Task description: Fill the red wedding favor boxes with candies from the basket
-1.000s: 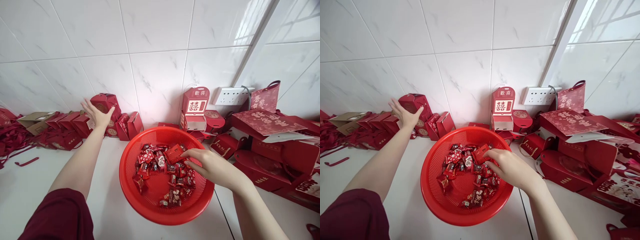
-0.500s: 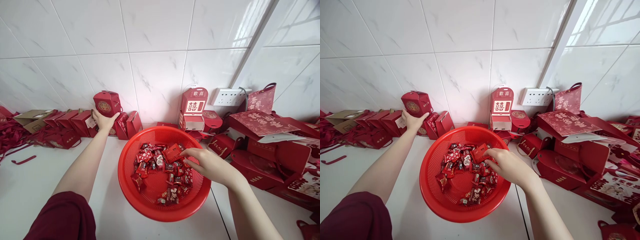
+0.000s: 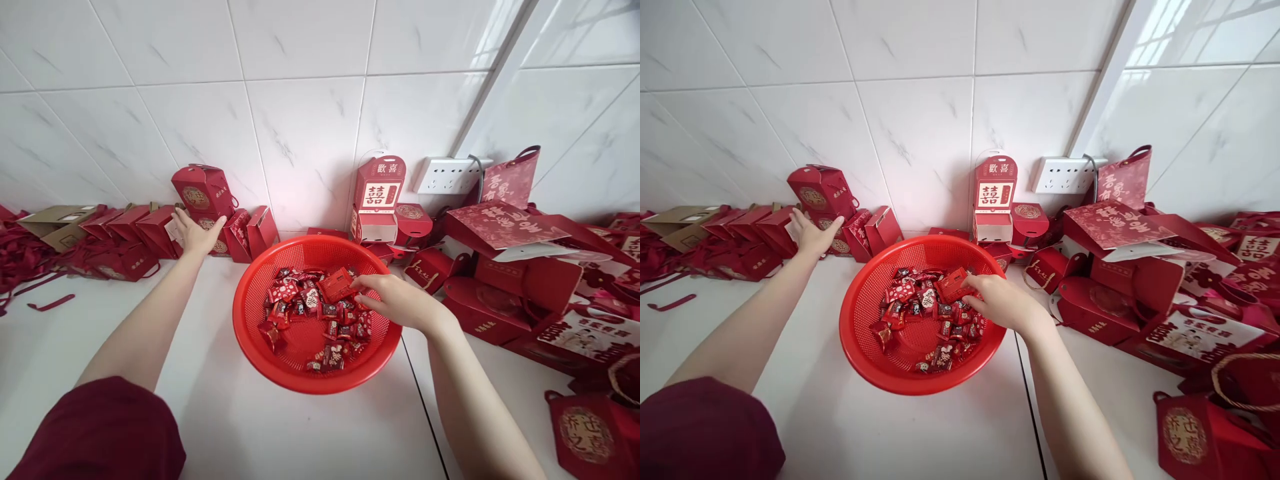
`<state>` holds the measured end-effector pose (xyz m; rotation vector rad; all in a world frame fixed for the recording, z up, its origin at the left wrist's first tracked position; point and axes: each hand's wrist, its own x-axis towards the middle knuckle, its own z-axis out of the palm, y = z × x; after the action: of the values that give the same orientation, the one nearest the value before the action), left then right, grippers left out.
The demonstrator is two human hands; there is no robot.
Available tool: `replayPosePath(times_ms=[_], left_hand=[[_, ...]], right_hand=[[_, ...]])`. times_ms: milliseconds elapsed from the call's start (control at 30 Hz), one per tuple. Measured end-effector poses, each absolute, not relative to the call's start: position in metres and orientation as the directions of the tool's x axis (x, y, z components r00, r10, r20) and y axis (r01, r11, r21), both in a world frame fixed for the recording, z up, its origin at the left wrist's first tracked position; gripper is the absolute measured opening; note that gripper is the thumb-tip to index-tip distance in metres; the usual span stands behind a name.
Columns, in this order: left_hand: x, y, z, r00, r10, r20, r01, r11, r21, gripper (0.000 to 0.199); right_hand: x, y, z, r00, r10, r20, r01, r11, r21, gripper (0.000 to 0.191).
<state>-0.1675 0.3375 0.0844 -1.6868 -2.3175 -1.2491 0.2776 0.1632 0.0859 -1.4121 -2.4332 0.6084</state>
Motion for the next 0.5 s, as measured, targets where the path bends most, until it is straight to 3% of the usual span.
replayPosePath(times_ms=[100,200,333,500], left_hand=[[-0.14,0.287,0.073,-0.346,0.798,0.494,0.821,0.002,0.571,0.095],[-0.109,0.227,0.051,-0.122,0.914,0.386,0.823,-0.124,0.555,0.06],[-0.086,0.177,0.027,-0.001,0.98,0.2,0.714,-0.14,0.686,0.066],[-0.087,0.174,0.022,-0.02,0.985,0.173,0.653,-0.118,0.748,0.069]], right_hand=[[0.276,0.169,0.078,-0.453,0.887,-0.092,0.844,0.393,-0.366,0.027],[0.267,0.173,0.069,-0.441,0.883,-0.162,0.88,0.39,-0.273,0.027],[0.253,0.172,0.057,-0.422,0.874,-0.241,0.904,0.385,-0.184,0.024],[0.245,0.165,0.055,-0.478,0.827,-0.297,0.878,0.442,-0.181,0.025]])
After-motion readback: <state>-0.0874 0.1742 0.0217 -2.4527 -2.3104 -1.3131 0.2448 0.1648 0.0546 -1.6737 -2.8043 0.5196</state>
